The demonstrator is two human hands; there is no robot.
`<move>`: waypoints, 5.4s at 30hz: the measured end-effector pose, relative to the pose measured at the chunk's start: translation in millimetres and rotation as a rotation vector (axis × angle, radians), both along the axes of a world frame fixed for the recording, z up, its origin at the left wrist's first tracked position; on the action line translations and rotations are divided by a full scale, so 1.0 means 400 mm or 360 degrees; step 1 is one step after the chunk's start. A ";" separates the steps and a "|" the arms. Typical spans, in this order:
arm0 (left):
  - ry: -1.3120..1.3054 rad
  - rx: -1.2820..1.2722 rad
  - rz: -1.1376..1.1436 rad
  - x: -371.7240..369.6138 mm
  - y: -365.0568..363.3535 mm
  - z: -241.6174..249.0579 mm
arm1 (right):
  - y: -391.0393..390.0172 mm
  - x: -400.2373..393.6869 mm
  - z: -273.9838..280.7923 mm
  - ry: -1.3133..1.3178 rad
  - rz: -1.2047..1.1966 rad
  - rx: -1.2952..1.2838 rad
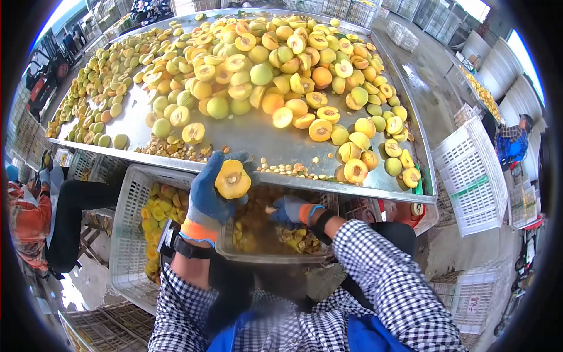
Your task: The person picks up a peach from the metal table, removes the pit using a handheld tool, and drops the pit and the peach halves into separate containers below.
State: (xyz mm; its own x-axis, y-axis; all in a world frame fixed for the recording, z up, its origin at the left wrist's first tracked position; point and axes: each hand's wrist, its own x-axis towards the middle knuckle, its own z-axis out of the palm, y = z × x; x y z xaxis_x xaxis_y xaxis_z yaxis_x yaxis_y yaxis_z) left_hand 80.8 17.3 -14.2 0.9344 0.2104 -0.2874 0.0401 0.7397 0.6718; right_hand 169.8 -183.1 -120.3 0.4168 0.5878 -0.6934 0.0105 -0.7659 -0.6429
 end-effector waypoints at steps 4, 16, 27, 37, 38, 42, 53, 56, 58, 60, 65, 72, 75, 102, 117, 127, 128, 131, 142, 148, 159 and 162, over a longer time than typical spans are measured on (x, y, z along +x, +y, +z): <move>-0.0118 0.0008 -0.0006 -0.031 0.014 0.004 | -0.021 -0.072 0.209 0.0245 -0.0095 0.0305; -0.0186 0.0561 -0.0167 -0.079 -0.069 -0.013 | -0.078 -0.285 0.266 -0.0621 -0.0286 0.0633; -0.0198 0.0544 0.0031 -0.132 -0.064 0.068 | -0.032 -0.273 0.054 0.0068 -0.0121 0.0436; 0.0034 0.0408 0.0210 -0.078 -0.014 0.053 | 0.084 -0.034 -0.491 -0.0829 0.0869 0.0053; -0.0011 0.0685 0.0212 -0.078 -0.002 0.046 | 0.047 0.042 -0.814 -0.1284 0.1378 -0.0306; -0.0441 0.1856 0.0228 -0.081 0.039 -0.004 | -0.090 0.212 -0.694 -0.1318 -0.0294 -0.0395; -0.0334 0.1116 0.0229 -0.139 0.041 0.012 | -0.003 -0.091 -0.034 -0.0164 0.0199 -0.0352; -0.0276 0.0813 0.0169 -0.155 0.046 0.018 | -0.035 -0.153 0.102 -0.0362 0.0440 -0.0280; -0.0216 0.0528 0.0100 -0.165 0.049 0.028 | -0.083 -0.173 0.203 -0.0518 0.0634 -0.0249; -0.0118 0.0374 0.0031 -0.171 0.044 0.051 | -0.138 -0.183 0.296 -0.0495 0.0653 -0.0271; -0.0195 0.0391 0.0031 -0.159 0.015 0.047 | -0.226 -0.211 0.477 -0.0281 0.0393 -0.0393; -0.0131 0.0362 -0.0034 -0.126 -0.010 0.067 | -0.146 -0.166 0.295 -0.0406 0.0506 -0.0204; -0.0056 0.0360 0.0003 -0.122 -0.017 0.075 | -0.084 -0.140 0.054 -0.0277 0.0668 -0.0243; -0.0281 -0.0007 -0.0231 -0.099 -0.044 0.083 | -0.365 -0.272 0.347 0.0046 0.0569 -0.0458; -0.0474 -0.0145 -0.0507 -0.094 -0.130 0.059 | -0.291 -0.302 0.671 -0.0776 -0.0053 0.0277; -0.0267 -0.0001 -0.0149 -0.114 -0.118 0.077 | -0.089 -0.230 0.444 -0.1826 0.0134 0.0591; -0.0266 -0.0007 -0.0177 -0.106 -0.100 0.050 | -0.087 -0.224 0.437 -0.1262 0.0008 0.0624; -0.0297 0.0013 -0.0165 -0.059 -0.063 -0.047 | -0.100 -0.217 0.482 -0.0090 -0.0235 0.0564; -0.0169 -0.0024 -0.0333 -0.097 -0.109 0.062 | -0.582 -0.209 0.695 -0.0280 -0.0398 -0.0316; -0.0192 0.0099 -0.0167 -0.096 -0.153 0.027 | -0.239 -0.212 0.535 -0.0302 -0.0366 0.0788; -0.0482 0.1215 -0.1133 -0.147 -0.297 0.065 | -0.115 -0.042 0.472 -0.0092 -0.1480 0.1601; -0.0038 0.1022 -0.1112 -0.155 -0.398 0.088 | -0.094 -0.038 0.477 -0.0347 -0.1369 0.1625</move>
